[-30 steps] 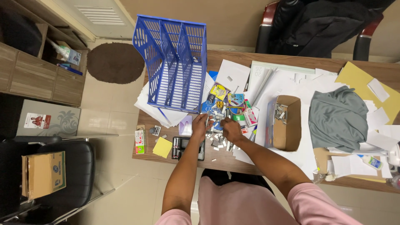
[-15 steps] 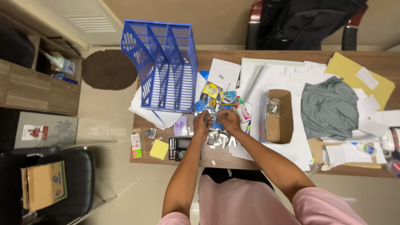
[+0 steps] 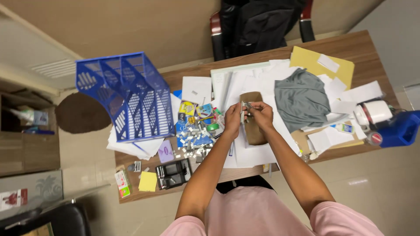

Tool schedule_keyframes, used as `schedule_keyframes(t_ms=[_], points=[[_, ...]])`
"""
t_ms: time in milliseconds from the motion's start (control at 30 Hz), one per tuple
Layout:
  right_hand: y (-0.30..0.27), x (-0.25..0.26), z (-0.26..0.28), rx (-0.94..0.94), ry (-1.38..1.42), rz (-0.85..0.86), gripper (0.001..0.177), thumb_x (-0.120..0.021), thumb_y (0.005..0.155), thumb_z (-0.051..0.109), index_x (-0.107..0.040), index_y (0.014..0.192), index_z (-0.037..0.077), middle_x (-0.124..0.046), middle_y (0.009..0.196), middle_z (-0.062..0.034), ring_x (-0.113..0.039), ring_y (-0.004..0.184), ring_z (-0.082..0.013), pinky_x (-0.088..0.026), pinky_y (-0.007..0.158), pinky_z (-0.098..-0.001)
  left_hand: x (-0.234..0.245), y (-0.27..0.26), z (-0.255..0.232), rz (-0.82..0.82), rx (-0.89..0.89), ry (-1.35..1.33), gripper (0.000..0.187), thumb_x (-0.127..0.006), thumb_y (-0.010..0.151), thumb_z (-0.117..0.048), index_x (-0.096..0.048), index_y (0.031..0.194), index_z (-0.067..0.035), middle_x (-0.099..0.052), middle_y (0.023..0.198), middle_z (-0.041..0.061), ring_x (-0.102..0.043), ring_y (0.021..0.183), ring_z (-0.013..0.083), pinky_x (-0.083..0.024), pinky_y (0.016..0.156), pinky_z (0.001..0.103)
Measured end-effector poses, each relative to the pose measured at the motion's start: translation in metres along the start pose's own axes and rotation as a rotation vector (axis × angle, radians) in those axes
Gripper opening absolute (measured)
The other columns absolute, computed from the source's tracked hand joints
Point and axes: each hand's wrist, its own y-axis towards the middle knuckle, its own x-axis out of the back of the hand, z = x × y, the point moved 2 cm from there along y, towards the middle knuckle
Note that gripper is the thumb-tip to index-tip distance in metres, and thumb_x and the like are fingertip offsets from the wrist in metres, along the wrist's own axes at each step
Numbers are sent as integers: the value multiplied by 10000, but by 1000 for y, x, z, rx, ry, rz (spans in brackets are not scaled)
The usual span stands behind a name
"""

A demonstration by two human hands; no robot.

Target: The person organizes stationery items on a cluttered desk. They place batteries into a black organizer and then sort a large pile of metal clips into a brown cardboard box.

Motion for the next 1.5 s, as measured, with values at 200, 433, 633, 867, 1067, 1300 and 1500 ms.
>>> schedule_keyframes(t_ms=[200, 433, 633, 867, 1067, 1300, 1500], points=[[22, 34, -32, -68, -126, -6, 227, -549, 971, 81, -705, 1134, 50, -731, 998, -39, -687, 787, -117, -571, 650, -280, -20, -5, -1, -43, 208, 62, 406, -585, 1001, -345, -625, 1319, -96, -693, 1053, 38, -639, 895, 149, -520, 702, 334], [34, 40, -30, -128, -96, 64, 232, -565, 976, 69, -718, 1149, 42, -740, 1044, -69, -677, 821, -150, -556, 690, -321, -12, -13, -15, -75, 76, 272, 317, -641, 958, -245, -695, 1224, -81, -710, 1091, 23, -647, 989, 120, -521, 802, 284], [43, 17, -55, 87, -1054, 335, 447, -696, 872, 283, -705, 1311, 199, -755, 1130, -186, -705, 1073, -385, -544, 931, -484, 16, -15, 0, -182, -301, 1069, 355, -825, 712, -77, -754, 1059, -73, -723, 1027, 168, -672, 1004, 295, -538, 901, 372], [61, -2, -87, 229, -1330, 383, 1121, -834, 698, 295, -175, 1600, 201, -240, 1540, -307, -536, 1262, -546, -502, 1007, -530, 14, -35, 2, -76, -206, 997, 403, -770, 739, 6, -751, 1127, -102, -662, 1138, 174, -721, 931, 302, -592, 816, 388], [70, -1, -77, -8, -1291, 410, 1076, -774, 758, 291, -159, 1637, 214, -317, 1541, -314, -568, 1234, -507, -477, 1065, -501, 14, -54, -11, -76, -138, 817, 380, -755, 792, -14, -707, 1161, -95, -645, 1173, 140, -748, 807, 237, -612, 649, 355], [65, 2, -50, 177, -1142, 348, 674, -709, 873, 302, -432, 1458, 118, -411, 1472, -317, -515, 1289, -503, -448, 1066, -522, 112, -142, 1, -266, -363, 1171, 180, -673, 856, -17, -713, 1030, -43, -665, 1033, 152, -663, 949, 356, -568, 847, 462], [39, -7, -7, 417, -969, 327, 473, -731, 873, 250, -582, 1277, 56, -563, 1232, -241, -544, 1203, -439, -460, 1010, -506, 139, -237, -2, -279, -44, 1537, 427, -739, 809, -108, -654, 1223, -48, -476, 1304, 213, -489, 1178, 419, -583, 806, 492]])
